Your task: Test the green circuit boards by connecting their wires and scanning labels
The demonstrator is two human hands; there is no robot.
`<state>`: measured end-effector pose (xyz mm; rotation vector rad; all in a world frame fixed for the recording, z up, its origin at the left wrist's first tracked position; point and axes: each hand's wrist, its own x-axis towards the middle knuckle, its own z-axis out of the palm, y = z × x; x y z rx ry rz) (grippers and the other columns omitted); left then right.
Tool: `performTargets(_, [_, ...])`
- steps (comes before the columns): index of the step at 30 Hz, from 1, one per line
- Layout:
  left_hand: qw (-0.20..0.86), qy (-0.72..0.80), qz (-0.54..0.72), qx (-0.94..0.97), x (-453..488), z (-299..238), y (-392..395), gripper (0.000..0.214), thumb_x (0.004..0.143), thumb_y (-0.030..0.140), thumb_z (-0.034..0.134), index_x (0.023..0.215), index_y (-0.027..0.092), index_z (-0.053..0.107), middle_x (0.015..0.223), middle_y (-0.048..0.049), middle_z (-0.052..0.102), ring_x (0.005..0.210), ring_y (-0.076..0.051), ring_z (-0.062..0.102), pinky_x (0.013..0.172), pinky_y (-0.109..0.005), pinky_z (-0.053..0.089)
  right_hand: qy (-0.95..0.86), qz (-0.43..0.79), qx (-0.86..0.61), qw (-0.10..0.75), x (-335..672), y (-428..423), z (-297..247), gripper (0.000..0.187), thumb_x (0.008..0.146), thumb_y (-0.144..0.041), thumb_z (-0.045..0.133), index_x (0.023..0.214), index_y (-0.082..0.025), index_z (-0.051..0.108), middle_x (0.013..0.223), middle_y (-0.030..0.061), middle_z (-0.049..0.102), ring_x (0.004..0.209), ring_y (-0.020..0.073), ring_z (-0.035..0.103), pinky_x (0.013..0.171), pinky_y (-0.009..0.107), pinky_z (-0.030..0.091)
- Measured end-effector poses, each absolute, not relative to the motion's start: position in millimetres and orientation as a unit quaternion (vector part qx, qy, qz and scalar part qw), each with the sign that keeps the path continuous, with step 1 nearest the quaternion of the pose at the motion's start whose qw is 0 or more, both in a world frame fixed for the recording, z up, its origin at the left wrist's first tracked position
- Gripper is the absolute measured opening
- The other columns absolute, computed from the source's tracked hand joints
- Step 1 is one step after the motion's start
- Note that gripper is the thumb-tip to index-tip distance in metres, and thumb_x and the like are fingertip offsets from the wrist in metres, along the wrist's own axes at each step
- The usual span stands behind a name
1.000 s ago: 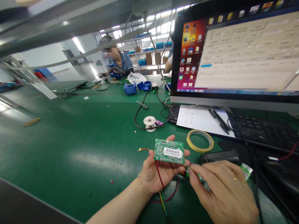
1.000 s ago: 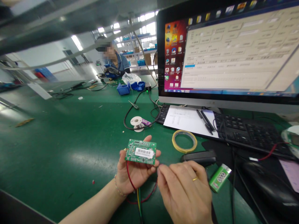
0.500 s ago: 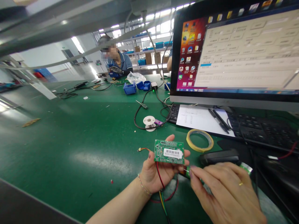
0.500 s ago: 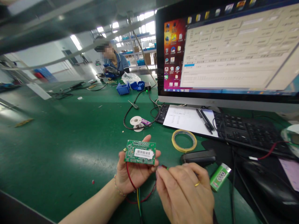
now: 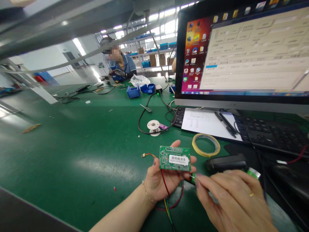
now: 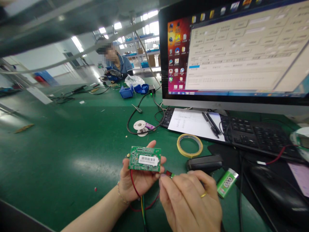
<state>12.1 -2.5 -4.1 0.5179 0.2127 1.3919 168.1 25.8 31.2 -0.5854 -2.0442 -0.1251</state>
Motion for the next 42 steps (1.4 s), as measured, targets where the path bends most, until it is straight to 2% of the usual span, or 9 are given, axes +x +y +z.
performTargets(11, [0.731,0.099,0.629,0.246,12.6,-4.4,-2.8,0.073,0.071,0.054,0.062,0.132,0.026,0.032,0.116,-0.0128,0.057,0.100,-0.021,0.058,0.083,-0.023,0.045,-0.841,-0.048,-0.231,0.486,168.5,25.5,28.1,0.006,0.078,-0.011,0.061,0.083,-0.011,0.064,0.067,0.0035,0.063,0.068,0.0135,0.055,0.073,0.034,0.038])
performTargets(21, [0.729,0.151,0.615,0.261,15.4,-5.8,-5.4,0.081,0.065,0.041,0.074,0.132,0.024,0.032,0.124,-0.0124,0.050,0.113,-0.026,0.049,0.097,-0.031,0.038,-0.844,-0.032,-0.237,0.481,165.3,26.7,30.2,0.012,0.074,-0.005,0.062,0.085,-0.009,0.063,0.069,0.0033,0.062,0.067,0.0130,0.055,0.073,0.034,0.038])
performTargets(29, [0.715,0.241,0.593,0.281,19.4,-1.2,-3.9,0.090,0.056,0.033,0.082,0.130,0.025,0.033,0.122,-0.0108,0.052,0.111,-0.023,0.050,0.096,-0.026,0.038,-0.846,-0.003,-0.259,0.465,161.6,25.8,24.8,0.014,0.075,-0.005,0.060,0.086,-0.013,0.062,0.069,0.0020,0.061,0.066,0.0129,0.054,0.074,0.034,0.037])
performTargets(34, [0.678,0.310,0.601,0.288,20.3,-3.3,-4.1,0.100,0.049,0.030,0.085,0.131,0.032,0.028,0.122,-0.0086,0.051,0.111,-0.023,0.050,0.090,-0.023,0.044,-0.833,0.086,-0.286,0.466,158.4,27.0,22.3,0.005,0.080,-0.012,0.057,0.082,-0.014,0.061,0.071,0.0018,0.059,0.068,0.0129,0.053,0.072,0.033,0.036])
performTargets(38, [0.633,0.341,0.620,0.314,19.1,-5.7,-3.0,0.101,0.049,0.023,0.085,0.131,0.036,0.026,0.125,-0.0064,0.049,0.114,-0.023,0.047,0.086,-0.024,0.047,-0.808,0.189,-0.321,0.457,157.7,29.3,21.3,0.004,0.077,-0.014,0.057,0.078,-0.015,0.061,0.071,0.0005,0.058,0.070,0.0127,0.052,0.070,0.031,0.037])
performTargets(42, [0.604,0.347,0.630,0.344,19.3,-6.0,-1.2,0.099,0.051,0.022,0.084,0.131,0.036,0.028,0.125,-0.0056,0.049,0.116,-0.022,0.045,0.094,-0.025,0.042,-0.790,0.241,-0.345,0.447,157.9,30.1,23.0,0.006,0.073,-0.014,0.057,0.075,-0.016,0.062,0.069,-0.0006,0.058,0.067,0.0121,0.051,0.067,0.030,0.038])
